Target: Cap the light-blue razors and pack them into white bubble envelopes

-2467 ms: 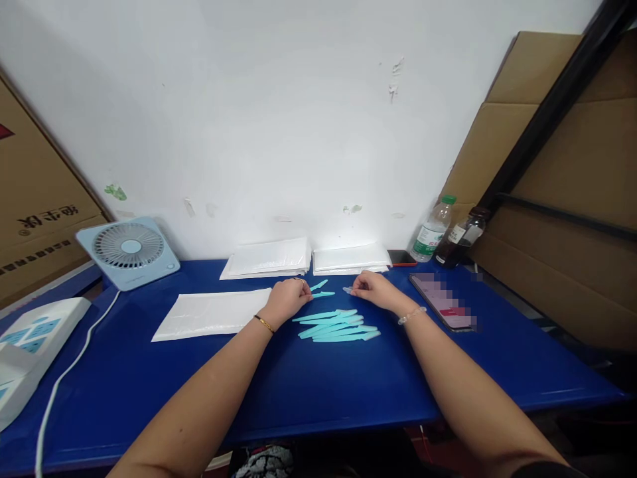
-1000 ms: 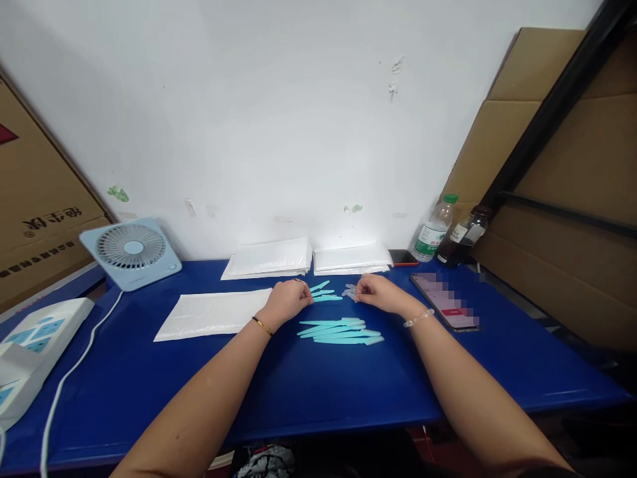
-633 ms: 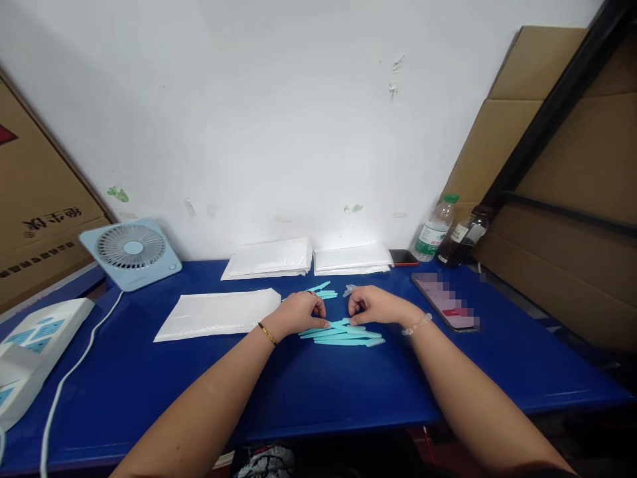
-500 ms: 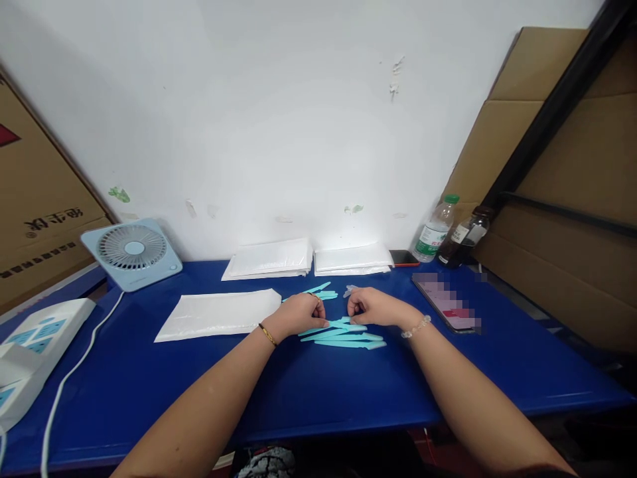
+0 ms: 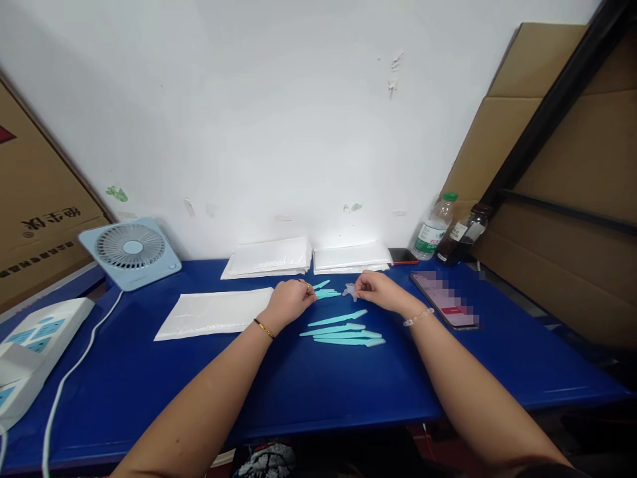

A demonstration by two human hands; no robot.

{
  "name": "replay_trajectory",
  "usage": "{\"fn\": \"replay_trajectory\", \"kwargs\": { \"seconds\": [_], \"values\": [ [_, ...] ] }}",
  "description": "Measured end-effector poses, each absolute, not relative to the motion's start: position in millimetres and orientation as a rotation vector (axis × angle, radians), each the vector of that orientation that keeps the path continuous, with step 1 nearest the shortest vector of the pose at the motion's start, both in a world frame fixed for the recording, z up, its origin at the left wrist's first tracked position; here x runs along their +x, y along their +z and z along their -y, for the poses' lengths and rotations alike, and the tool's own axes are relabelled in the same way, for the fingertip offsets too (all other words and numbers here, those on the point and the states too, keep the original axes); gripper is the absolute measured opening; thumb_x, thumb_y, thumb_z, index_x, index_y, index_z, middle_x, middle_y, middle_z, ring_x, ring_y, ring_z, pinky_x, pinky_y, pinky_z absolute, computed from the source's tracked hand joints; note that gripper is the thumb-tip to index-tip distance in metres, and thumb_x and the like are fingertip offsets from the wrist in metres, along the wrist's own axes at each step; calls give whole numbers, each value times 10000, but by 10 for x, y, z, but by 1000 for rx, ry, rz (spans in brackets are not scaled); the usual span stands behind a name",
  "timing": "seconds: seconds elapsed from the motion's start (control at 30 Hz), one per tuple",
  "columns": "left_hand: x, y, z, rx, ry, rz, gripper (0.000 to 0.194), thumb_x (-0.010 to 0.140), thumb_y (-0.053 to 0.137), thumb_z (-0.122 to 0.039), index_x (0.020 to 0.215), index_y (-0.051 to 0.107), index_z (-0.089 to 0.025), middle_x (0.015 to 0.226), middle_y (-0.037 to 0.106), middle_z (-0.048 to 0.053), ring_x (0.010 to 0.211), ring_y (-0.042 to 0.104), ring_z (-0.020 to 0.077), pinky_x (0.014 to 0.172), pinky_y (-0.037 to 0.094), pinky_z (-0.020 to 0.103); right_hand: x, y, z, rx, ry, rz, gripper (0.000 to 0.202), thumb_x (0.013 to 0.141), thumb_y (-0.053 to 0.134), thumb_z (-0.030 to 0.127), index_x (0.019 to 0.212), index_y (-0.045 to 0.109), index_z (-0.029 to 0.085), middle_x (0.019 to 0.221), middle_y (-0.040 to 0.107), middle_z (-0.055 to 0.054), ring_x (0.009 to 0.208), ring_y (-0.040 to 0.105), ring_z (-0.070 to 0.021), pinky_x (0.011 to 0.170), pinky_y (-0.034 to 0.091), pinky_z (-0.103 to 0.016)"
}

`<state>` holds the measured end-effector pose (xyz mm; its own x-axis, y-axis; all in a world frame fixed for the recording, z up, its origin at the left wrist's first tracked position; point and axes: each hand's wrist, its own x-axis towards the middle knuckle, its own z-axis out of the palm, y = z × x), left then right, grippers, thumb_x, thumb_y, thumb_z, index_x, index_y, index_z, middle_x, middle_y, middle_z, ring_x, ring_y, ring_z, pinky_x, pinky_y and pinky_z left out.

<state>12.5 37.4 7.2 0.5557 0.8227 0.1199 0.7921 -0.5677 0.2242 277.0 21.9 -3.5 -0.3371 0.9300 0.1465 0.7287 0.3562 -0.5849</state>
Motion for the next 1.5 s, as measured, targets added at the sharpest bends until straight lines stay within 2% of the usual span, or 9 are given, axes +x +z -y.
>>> {"fn": "replay_trajectory", "kwargs": {
  "seconds": [0.27,0.47,0.63,0.73,0.9,1.07,1.2,1.3,1.5],
  "values": [
    [176,53,-292,2615,350,-1185,285,793,574,-483,883,669,-229,895,661,15,838,605,175,712,419,255,2787,22,-123,-1357,833,2371,276,618,757,395,747,663,171,789,562,-16,684,531,-142,601,407,-246],
    [226,-17,-269,2686,254,-1120,187,825,561,-366,849,660,-209,884,681,31,820,612,190,706,412,264,2673,37,-99,-1406,912,2344,235,694,703,379,712,612,163,731,564,-13,617,497,-126,558,382,-243],
    [247,44,-229,2620,283,-1160,288,852,507,-452,934,647,-214,896,679,38,801,617,191,666,409,256,2686,57,-104,-1390,789,2310,222,730,670,380,736,614,165,786,555,-21,656,515,-131,584,387,-241],
    [242,100,-230,2677,249,-1153,314,910,415,-416,845,648,-215,814,678,31,773,615,185,669,398,259,2715,23,-142,-1364,729,2323,199,738,662,362,730,618,168,794,558,-22,668,528,-134,593,389,-237],
    [83,142,-362,2669,285,-1333,300,912,409,-373,838,653,-217,913,680,32,844,606,182,720,401,264,2838,-41,-245,-1462,555,2195,150,738,653,316,717,634,168,775,605,-28,689,550,-147,628,392,-247],
    [11,158,-369,2628,432,-1418,253,813,553,-422,956,645,-235,1001,649,36,981,561,217,825,398,305,2831,34,-160,-1438,588,2176,283,676,709,434,791,668,178,836,622,-36,703,544,-151,624,404,-250],
    [107,167,-242,2617,301,-1118,296,757,602,-492,876,651,-225,872,656,11,821,596,178,691,407,259,2685,65,-39,-1316,906,2425,296,618,754,436,754,678,184,764,618,-21,657,545,-148,578,407,-246],
    [183,138,-168,2592,156,-1003,282,749,608,-490,806,663,-220,754,656,-5,702,593,148,588,374,235,2587,51,-10,-1339,954,2442,211,663,722,378,714,661,183,710,612,-12,613,539,-140,549,396,-247],
    [197,118,-195,2656,143,-1093,218,814,553,-380,729,649,-204,692,661,5,664,592,151,595,362,248,2643,8,-73,-1344,904,2378,170,720,677,340,740,638,176,722,586,-13,603,519,-126,537,385,-236]
  ]
}}
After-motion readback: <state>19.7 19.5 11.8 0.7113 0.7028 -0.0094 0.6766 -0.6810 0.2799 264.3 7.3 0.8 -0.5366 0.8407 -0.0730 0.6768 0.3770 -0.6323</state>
